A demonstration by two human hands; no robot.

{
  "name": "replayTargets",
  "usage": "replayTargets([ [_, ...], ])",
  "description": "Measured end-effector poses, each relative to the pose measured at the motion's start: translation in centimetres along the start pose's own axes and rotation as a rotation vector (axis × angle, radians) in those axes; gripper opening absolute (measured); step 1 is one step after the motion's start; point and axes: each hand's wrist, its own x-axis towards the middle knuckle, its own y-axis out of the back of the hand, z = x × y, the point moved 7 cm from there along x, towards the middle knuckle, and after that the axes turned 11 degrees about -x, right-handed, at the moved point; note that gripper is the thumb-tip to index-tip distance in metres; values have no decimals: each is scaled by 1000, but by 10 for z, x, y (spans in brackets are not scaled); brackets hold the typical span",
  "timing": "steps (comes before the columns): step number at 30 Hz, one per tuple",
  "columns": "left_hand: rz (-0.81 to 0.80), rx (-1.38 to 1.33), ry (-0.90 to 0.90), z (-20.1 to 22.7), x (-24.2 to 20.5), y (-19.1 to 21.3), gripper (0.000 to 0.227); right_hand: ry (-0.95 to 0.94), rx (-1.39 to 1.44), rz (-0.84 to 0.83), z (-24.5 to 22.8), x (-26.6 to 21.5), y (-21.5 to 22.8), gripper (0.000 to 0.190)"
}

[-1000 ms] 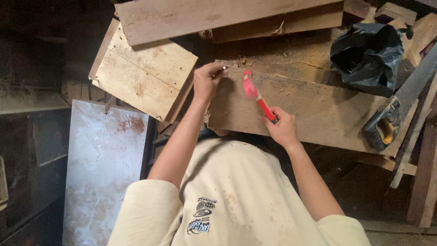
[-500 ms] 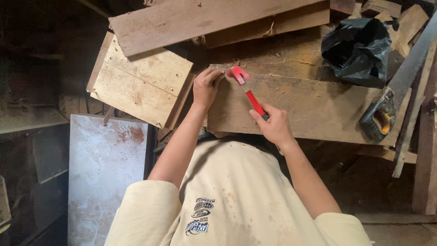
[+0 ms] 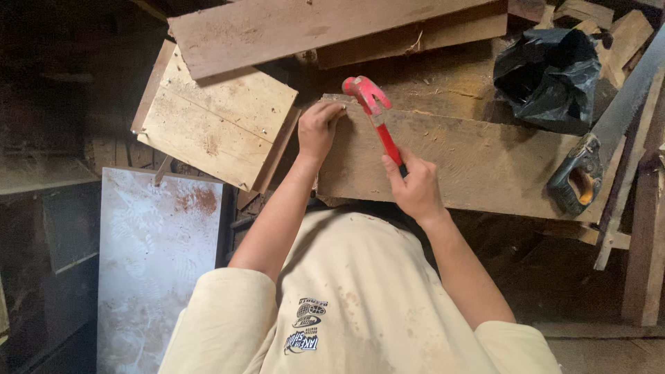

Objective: The person saws a small wooden block on a workbench, then moves several planks and a plastic bag aside. They retrieve a nail from the bag and hammer it into a plank, repeating the process with additional nails.

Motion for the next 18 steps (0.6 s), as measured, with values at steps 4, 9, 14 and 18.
replayTargets([
  [4, 12, -117, 174, -18, 22, -2, 13, -173, 68, -78, 25, 3, -8, 33],
  [9, -200, 148, 98, -22, 47, -18, 14, -200, 96, -53, 44, -2, -12, 32],
  [14, -417, 229, 179, -30, 52, -26, 13, -221, 107, -47, 59, -4, -11, 32],
  [18, -487, 180, -1, -22, 50, -24, 16, -239, 92, -58, 63, -2, -11, 32],
])
